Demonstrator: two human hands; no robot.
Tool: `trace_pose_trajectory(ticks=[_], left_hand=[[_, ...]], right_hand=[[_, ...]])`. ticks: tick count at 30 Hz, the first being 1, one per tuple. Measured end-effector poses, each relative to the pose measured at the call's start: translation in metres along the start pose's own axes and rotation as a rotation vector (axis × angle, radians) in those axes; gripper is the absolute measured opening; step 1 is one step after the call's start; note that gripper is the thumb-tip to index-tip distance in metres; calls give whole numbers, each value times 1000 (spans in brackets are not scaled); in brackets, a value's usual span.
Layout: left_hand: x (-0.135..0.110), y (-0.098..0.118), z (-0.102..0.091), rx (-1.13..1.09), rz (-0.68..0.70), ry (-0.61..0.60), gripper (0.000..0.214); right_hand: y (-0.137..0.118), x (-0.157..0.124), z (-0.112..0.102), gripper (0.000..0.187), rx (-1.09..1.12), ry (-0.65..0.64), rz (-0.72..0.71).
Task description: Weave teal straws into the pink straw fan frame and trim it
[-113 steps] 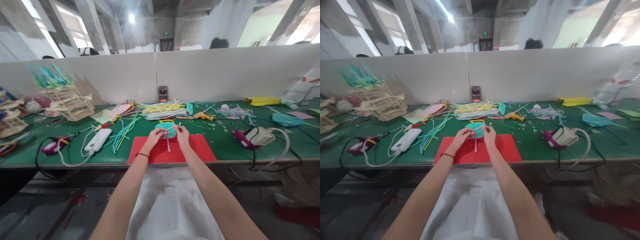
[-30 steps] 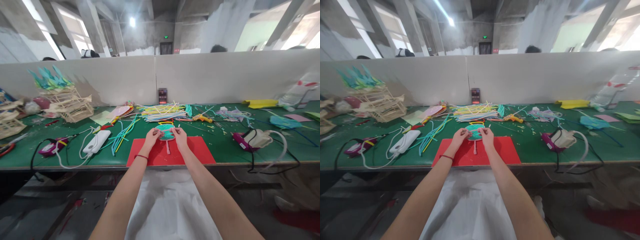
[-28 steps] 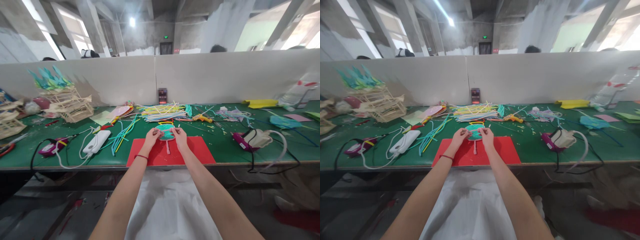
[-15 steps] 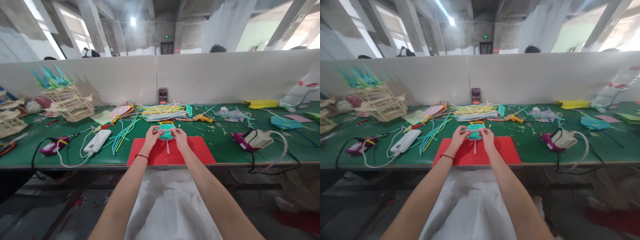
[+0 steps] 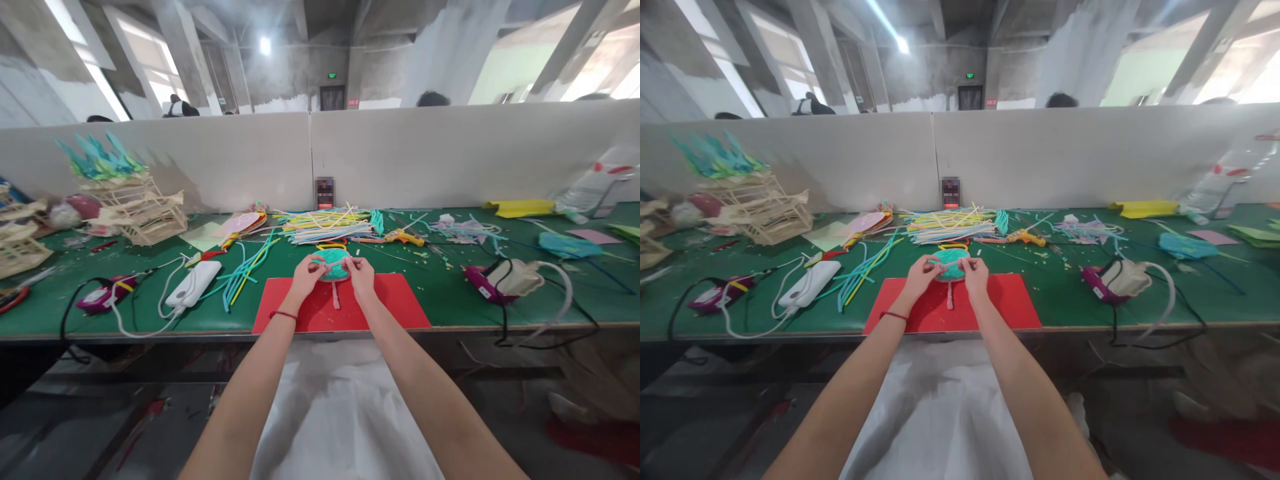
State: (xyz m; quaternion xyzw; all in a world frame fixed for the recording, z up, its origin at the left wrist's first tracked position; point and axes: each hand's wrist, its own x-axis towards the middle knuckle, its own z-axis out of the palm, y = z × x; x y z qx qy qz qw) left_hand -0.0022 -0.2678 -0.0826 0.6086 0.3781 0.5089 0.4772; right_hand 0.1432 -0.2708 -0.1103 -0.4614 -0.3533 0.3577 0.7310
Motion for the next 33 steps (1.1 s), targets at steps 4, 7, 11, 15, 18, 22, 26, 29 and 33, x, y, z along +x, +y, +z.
trace_pose_trajectory(ticks=[4,7,11,15,18,22,26,29,33], left_hand=[[0,-1,1,53,10,3,17],[1,-1,0,67,5,7,18],[1,-1,-1,72,6,18,18],[-2,-2,-1,110,33,14,15],[-3,-2,0,116,48,23,15],[-1,-1,-1,58,29,50,16],[2,0,-1,4,4,49,22],[2,0,-1,-17,-13,47,24],[2,-2,-3,-43,-44,55,27]], right_hand=[[-5,-2,-1,36,-85,2,-41],[-7,-4,0,36,-134,-9,-67],[-11,-7,1,37,-177,-29,-91],[-16,-10,1,36,-194,-45,-105],[-18,-12,1,35,-191,-52,-107],[-17,-10,1,38,-165,-43,-84],[-12,-5,-1,39,-131,-27,-31],[-11,-4,-1,39,-106,-27,-5],[-13,-5,1,39,-82,-39,-2]])
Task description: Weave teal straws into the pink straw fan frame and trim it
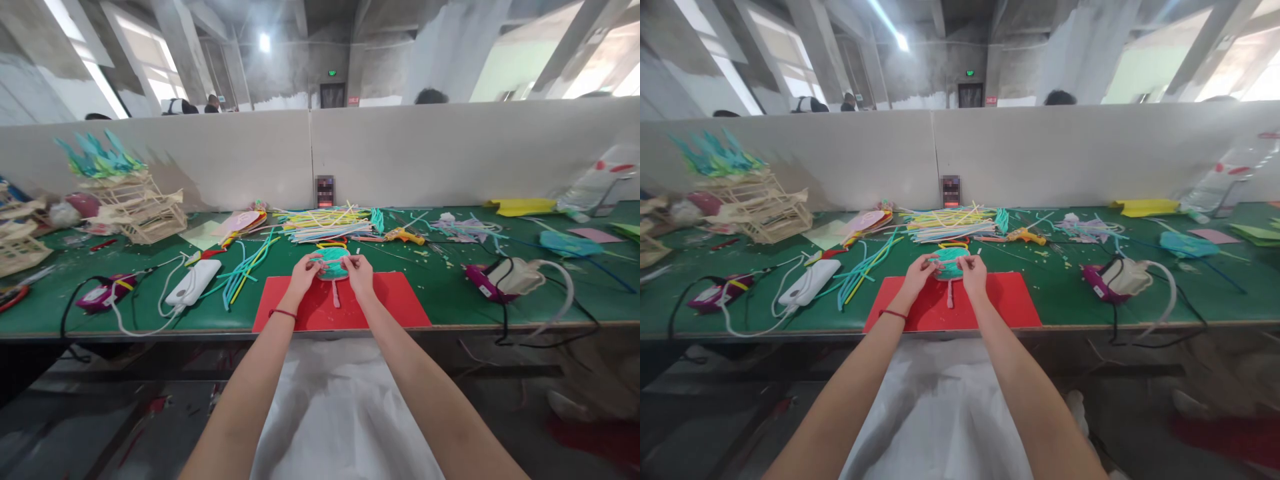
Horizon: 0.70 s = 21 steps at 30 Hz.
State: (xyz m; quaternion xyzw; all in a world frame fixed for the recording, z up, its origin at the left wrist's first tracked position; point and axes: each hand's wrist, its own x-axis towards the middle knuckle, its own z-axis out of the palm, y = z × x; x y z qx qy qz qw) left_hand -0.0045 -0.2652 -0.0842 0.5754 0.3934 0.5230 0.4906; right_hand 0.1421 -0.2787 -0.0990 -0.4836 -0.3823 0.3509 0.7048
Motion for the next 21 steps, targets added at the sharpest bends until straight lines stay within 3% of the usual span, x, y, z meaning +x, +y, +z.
trace_pose_trajectory(ticks=[6,12,21], left_hand=[[0,-3,0,-25,-31,16,36],[1,-1,0,36,-22,-7,27],[2,-6,-4,80,18,118,19]], right_hand=[[-2,0,0,37,18,-10,16],[-2,0,-1,35,35,-4,32],[-7,-4,2,33,37,-83,46]])
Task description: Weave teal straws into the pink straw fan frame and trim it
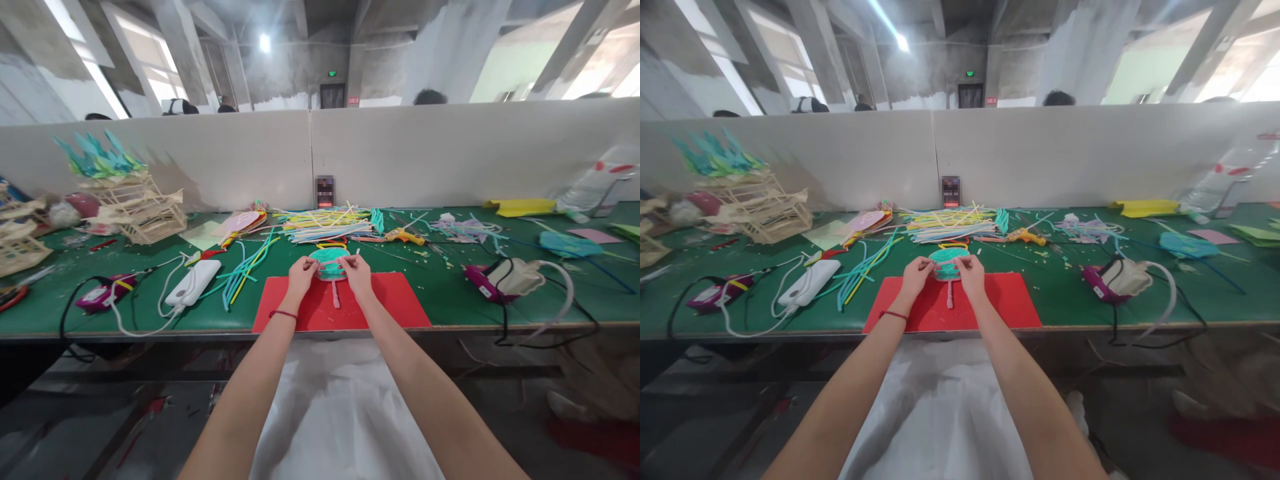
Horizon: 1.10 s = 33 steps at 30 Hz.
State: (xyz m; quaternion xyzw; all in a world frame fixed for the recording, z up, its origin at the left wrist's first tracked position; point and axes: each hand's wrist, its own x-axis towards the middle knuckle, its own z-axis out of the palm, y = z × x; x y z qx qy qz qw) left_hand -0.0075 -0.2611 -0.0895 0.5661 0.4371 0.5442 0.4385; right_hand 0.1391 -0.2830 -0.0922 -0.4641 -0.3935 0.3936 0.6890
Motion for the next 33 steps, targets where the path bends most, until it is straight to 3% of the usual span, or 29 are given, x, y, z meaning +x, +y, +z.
trace_pose_trajectory(ticks=[7,15,20,25,33], left_hand=[[1,2,0,-37,-2,18,22],[-1,5,0,-101,-51,-35,52],[-2,8,4,-44,-24,-115,36],[0,8,1,49,0,-85,19],[-2,12,3,128,-2,-162,22]], right_hand=[[2,1,0,35,68,-7,27],[6,5,-3,36,198,11,68],[1,2,-2,38,215,-60,83],[-4,-6,2,35,116,-200,96],[-3,-4,-2,34,-8,-184,30]])
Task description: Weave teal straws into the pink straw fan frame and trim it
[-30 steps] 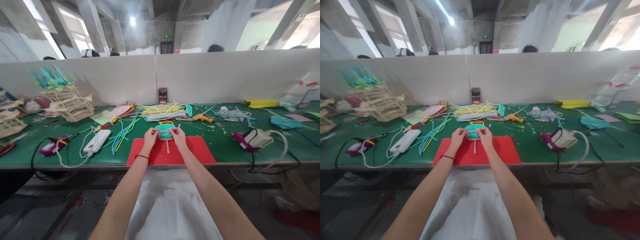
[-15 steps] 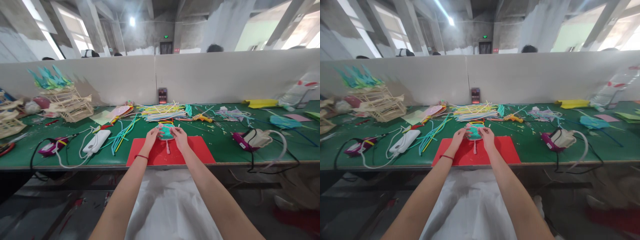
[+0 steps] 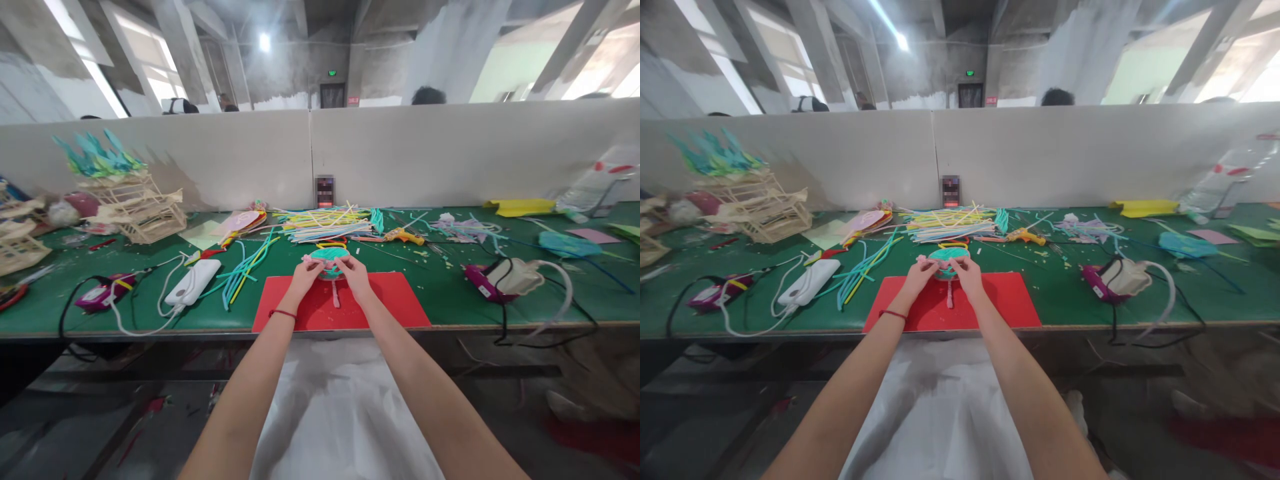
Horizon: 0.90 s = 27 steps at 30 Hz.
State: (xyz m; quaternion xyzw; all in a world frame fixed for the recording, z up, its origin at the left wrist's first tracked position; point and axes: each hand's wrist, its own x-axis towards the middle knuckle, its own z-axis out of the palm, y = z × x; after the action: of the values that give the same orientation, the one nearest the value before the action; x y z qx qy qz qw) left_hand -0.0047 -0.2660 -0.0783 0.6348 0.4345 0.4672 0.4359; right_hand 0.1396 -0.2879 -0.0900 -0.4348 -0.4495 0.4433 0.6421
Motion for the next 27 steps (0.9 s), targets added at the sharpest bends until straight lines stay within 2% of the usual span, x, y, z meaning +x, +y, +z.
trace_pose_trajectory(ticks=[4,11,20,27], left_hand=[[-2,2,3,27,11,-50,21],[-1,0,1,25,46,-55,19],[-1,-3,5,-21,55,-141,32],[-1,2,2,-9,79,-87,25]], right_hand=[[0,1,0,35,-40,2,-20],[2,2,1,37,-107,-16,-43],[5,3,0,32,-235,-37,-137],[5,0,1,28,-335,-27,-222]])
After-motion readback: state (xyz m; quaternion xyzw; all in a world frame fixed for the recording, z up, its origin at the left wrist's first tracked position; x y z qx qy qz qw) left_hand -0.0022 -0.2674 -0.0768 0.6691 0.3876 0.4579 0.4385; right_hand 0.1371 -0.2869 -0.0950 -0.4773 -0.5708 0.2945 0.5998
